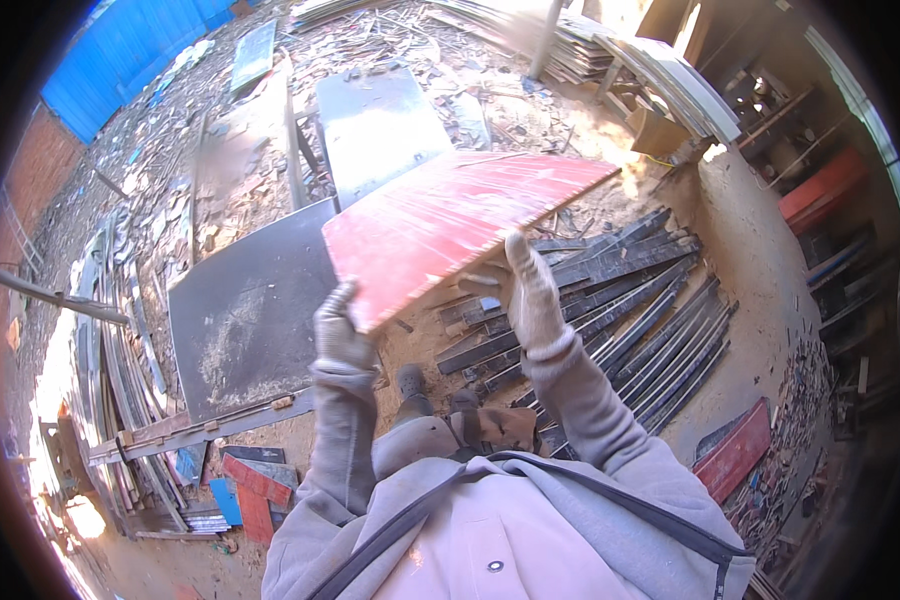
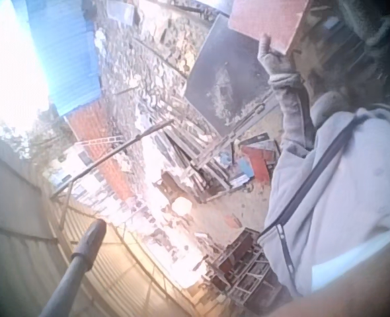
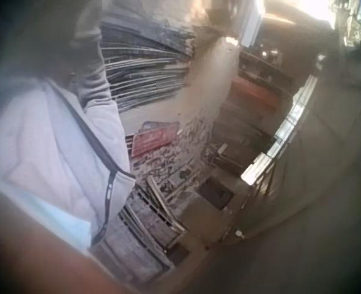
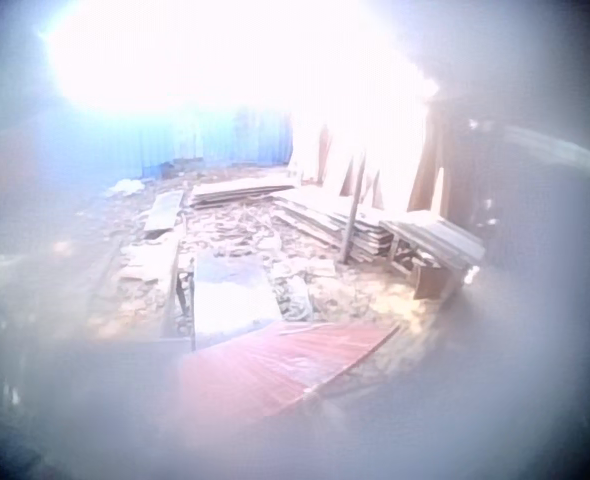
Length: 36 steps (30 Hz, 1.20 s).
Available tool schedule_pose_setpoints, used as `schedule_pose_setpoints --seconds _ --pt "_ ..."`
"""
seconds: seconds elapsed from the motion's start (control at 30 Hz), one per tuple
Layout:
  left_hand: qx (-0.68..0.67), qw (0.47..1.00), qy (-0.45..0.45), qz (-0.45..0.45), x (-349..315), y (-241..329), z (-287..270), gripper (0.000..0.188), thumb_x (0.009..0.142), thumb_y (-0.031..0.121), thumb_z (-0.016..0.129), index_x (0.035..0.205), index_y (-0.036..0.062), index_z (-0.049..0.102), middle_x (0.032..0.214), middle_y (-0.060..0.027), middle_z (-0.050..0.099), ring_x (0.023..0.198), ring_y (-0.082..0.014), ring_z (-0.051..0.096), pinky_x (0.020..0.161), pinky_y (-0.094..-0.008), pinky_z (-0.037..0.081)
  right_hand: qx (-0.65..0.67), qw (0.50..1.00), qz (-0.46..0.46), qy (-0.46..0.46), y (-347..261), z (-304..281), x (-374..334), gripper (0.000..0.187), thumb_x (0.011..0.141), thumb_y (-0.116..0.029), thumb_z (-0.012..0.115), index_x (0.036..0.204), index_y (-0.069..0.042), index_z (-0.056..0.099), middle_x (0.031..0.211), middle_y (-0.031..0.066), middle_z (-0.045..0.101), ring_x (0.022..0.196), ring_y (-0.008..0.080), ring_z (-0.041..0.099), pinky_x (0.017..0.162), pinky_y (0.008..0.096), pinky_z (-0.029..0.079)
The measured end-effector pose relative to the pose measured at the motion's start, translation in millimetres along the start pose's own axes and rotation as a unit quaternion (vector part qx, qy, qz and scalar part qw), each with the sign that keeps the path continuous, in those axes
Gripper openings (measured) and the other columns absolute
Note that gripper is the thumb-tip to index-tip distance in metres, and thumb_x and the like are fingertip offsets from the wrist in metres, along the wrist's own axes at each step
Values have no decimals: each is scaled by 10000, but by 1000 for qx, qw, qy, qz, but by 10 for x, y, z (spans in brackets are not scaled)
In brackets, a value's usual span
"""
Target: The person picks up and inspects various metal sheets, including red and silver pieces, then places them into a metal cart. The person handles the sheets one at a time, turning them over and moving them from the ground into the cart.
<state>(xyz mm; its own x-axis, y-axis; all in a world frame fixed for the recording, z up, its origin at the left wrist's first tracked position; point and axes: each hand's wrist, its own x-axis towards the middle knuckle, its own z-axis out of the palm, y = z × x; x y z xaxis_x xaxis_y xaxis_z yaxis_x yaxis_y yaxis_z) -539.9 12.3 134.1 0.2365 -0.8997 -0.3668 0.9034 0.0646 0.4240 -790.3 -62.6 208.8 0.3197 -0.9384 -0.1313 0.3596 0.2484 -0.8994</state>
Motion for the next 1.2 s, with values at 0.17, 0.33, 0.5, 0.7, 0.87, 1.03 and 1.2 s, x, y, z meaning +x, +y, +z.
schedule_pose_setpoints --seconds 0.17,0.33,0.5,0.7,0.87,1.03,1.2 --pt "107 978 -4 -181 185 -1094 -205 316 976 68 692 1268 26 577 1093 -73 695 1007 -200 715 890 -353 620 42 948 13 315 870 -547 164 431 851 -46 855 1195 25 606 1142 122 684 966 207 680 865 345 592" --pt "66 981 86 -162 1496 -1154 -385 520 1026 378 681 1378 29 522 1346 -152 619 1123 -305 667 971 -511 582 -136 939 -15 317 673 -1332 770 418 859 -84 856 1210 21 654 1106 92 708 933 186 666 858 343 572" --pt "129 976 138 -112 2622 -993 -427 364 1058 306 624 1325 64 568 1177 -103 660 1023 -282 687 816 -503 639 -260 911 -28 318 580 -1660 1737 550 805 -177 912 1217 75 648 1124 112 707 910 231 647 871 375 547" --pt "150 967 135 -153 3406 -825 -303 304 1093 271 541 1300 48 538 1196 -144 655 1049 -352 702 830 -532 653 -386 862 13 328 286 -1487 2599 540 775 -246 926 1071 144 699 1025 162 735 866 258 651 823 389 534" --pt "179 964 129 -146 3740 -603 -53 282 1088 250 545 1299 63 543 1176 -102 607 1028 -289 661 880 -521 618 -373 871 -2 320 277 -1630 3216 546 780 -264 925 1106 117 710 1052 149 735 890 230 644 815 373 532" --pt "170 967 126 -140 4082 -466 -56 333 1080 275 560 1341 71 528 1233 -104 591 1062 -285 637 916 -537 598 -444 852 5 277 201 -1597 3683 548 780 -294 924 1102 99 717 1056 127 728 860 207 632 795 371 527" --pt "197 962 119 -147 4274 -464 51 356 1066 273 577 1372 98 526 1287 -92 572 1132 -268 604 904 -521 608 -402 869 24 288 105 -1790 3919 525 771 -248 928 1115 84 713 1004 103 720 864 209 645 790 375 541"
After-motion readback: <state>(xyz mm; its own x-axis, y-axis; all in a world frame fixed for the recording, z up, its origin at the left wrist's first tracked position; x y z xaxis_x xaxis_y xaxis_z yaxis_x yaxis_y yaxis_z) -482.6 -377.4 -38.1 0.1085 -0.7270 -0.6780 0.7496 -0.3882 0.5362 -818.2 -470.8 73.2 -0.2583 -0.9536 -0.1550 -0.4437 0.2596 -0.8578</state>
